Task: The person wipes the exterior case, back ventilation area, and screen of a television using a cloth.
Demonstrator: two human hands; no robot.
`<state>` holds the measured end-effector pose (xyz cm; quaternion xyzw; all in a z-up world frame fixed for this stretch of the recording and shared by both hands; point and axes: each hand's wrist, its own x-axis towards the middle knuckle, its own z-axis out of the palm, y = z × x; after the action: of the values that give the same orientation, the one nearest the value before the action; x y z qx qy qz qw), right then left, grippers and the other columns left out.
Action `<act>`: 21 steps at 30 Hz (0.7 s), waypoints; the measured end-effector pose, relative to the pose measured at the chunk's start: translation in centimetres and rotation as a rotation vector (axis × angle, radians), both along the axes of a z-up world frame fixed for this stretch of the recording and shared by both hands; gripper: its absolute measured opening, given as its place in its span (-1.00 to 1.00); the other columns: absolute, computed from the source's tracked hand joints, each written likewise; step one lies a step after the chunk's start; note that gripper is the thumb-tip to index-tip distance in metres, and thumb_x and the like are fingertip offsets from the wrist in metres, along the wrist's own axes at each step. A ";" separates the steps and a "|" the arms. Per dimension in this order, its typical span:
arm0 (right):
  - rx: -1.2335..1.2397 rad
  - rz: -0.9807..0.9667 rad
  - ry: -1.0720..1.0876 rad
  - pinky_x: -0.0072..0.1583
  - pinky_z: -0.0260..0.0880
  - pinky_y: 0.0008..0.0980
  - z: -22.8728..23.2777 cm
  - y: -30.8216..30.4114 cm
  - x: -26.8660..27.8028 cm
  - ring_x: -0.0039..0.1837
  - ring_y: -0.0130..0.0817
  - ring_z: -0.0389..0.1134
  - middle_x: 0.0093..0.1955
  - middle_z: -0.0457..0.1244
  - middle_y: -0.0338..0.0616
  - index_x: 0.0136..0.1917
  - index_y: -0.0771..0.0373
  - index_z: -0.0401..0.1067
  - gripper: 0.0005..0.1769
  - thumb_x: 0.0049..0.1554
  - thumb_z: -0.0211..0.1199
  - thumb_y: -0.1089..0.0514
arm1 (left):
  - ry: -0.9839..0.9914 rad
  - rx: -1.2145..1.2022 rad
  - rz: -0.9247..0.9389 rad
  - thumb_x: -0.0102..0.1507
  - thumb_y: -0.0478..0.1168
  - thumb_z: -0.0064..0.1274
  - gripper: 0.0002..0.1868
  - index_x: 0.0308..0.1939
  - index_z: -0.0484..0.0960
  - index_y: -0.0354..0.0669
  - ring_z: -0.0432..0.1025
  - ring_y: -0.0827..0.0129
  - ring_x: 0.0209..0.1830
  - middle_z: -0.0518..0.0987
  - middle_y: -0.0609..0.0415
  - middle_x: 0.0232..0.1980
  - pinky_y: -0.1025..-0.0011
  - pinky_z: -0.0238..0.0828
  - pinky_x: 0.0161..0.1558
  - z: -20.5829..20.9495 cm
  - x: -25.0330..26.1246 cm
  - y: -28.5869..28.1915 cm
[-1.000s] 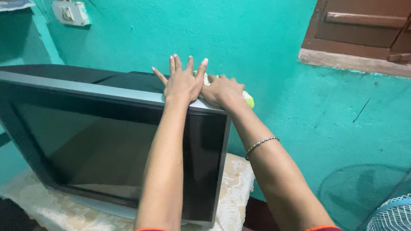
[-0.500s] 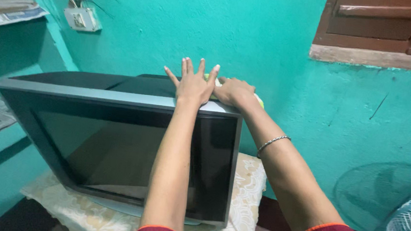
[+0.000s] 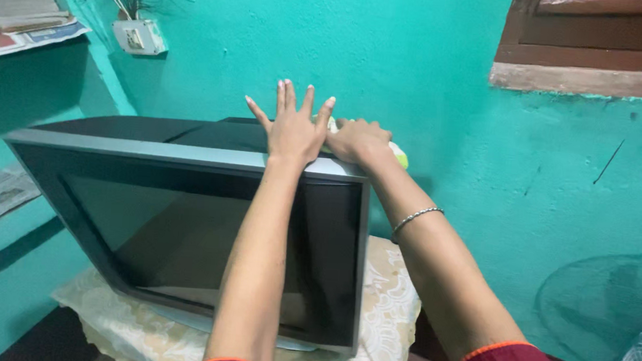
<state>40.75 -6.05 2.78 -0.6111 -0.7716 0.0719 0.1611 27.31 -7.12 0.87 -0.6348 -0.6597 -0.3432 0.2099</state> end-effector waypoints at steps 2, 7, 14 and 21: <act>0.040 0.030 -0.003 0.44 0.07 0.33 -0.4 0.0 0.0 0.54 0.16 0.14 0.52 0.17 0.02 0.54 -0.12 0.25 -0.17 0.18 -0.24 -0.51 | 0.056 0.021 0.031 0.39 0.40 -0.54 -0.19 0.51 0.30 0.04 -0.22 0.11 0.68 0.00 -0.26 0.63 -0.49 -0.85 0.36 -0.1 0.0 -0.1; -0.017 0.098 -0.016 0.44 -0.05 0.51 0.1 0.6 0.4 0.55 0.11 0.13 0.55 0.14 -0.03 0.56 -0.09 0.20 -0.15 0.15 -0.17 -0.48 | 0.013 -0.053 0.079 0.36 0.40 -0.58 -0.20 0.51 0.26 0.11 -0.28 0.15 0.68 -0.06 -0.23 0.64 -0.56 -0.88 0.30 0.4 1.3 0.1; -0.040 0.216 0.013 0.45 -0.03 0.46 -0.1 2.5 0.8 0.57 0.15 0.08 0.58 0.09 -0.02 0.58 -0.09 0.16 -0.11 0.15 -0.22 -0.54 | -0.087 -0.190 0.191 0.34 0.45 -0.65 -0.15 0.57 0.10 0.14 -0.35 0.15 0.68 -0.15 -0.17 0.66 -0.53 -0.92 0.30 0.9 2.2 -0.8; -0.002 0.286 -0.021 0.46 -0.05 0.47 -0.6 3.7 0.7 0.63 0.18 -0.06 0.63 -0.02 -0.01 0.58 -0.10 0.16 -0.17 0.20 -0.29 -0.48 | -0.123 -0.335 0.252 0.33 0.46 -0.67 -0.15 0.59 0.07 0.20 -0.40 0.17 0.69 -0.19 -0.14 0.67 -0.46 -0.93 0.35 1.3 2.7 -1.0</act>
<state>41.41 -2.39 2.20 -0.4958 -0.8524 0.0884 0.1405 30.06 -8.16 2.22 -0.5513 -0.7931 -0.2379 0.1018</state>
